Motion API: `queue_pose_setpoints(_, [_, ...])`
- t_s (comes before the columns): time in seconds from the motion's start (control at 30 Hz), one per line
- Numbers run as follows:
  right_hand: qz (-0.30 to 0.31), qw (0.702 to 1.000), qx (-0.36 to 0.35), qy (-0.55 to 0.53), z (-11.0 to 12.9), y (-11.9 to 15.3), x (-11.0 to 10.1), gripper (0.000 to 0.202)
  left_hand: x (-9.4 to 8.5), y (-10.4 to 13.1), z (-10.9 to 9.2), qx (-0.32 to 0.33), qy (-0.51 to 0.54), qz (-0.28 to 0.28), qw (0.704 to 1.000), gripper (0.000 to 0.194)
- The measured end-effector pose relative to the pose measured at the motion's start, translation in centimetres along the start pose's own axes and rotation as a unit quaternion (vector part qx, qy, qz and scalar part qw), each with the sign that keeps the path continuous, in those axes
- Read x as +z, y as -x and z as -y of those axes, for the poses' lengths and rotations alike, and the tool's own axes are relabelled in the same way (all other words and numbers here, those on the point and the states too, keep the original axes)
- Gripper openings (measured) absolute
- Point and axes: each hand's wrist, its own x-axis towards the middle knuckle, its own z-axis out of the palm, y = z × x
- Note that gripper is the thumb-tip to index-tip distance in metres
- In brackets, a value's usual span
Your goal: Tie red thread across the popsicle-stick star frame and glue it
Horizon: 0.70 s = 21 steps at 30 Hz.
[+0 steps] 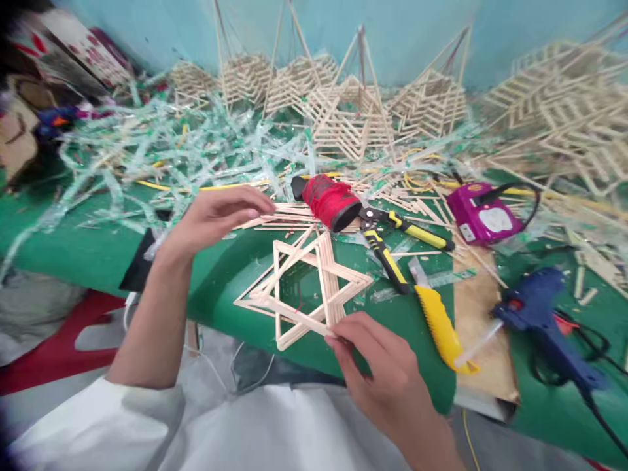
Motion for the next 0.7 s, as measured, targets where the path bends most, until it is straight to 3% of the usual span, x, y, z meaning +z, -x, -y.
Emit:
queue_pose_setpoints(0.1, [0.007,0.999,-0.036,-0.004,-0.7,-0.1,-0.2,0.018,-1.8,3.6,1.3,-0.076,-0.077,-0.078,0.991,0.021])
queue_pose_setpoints(0.23, [0.014,0.998,-0.064,0.001,-1.4,-0.1,-0.3,0.019,-3.3,7.9,2.3,-0.158,-0.148,-0.121,0.969,0.020])
queue_pose_setpoints(0.4, [0.011,0.998,-0.063,0.012,-1.6,-0.3,-0.9,0.018,-4.8,10.9,2.7,-0.158,-0.193,-0.228,0.941,0.019])
queue_pose_setpoints(0.53, [-0.002,0.998,-0.067,0.019,-1.7,-0.5,-1.2,0.016,-4.5,10.1,2.4,-0.125,-0.220,-0.225,0.941,0.016])
queue_pose_setpoints(0.7, [0.005,0.997,-0.078,0.023,-2.0,-0.4,-1.1,0.016,-1.5,5.7,2.6,-0.055,-0.261,-0.097,0.959,0.021])
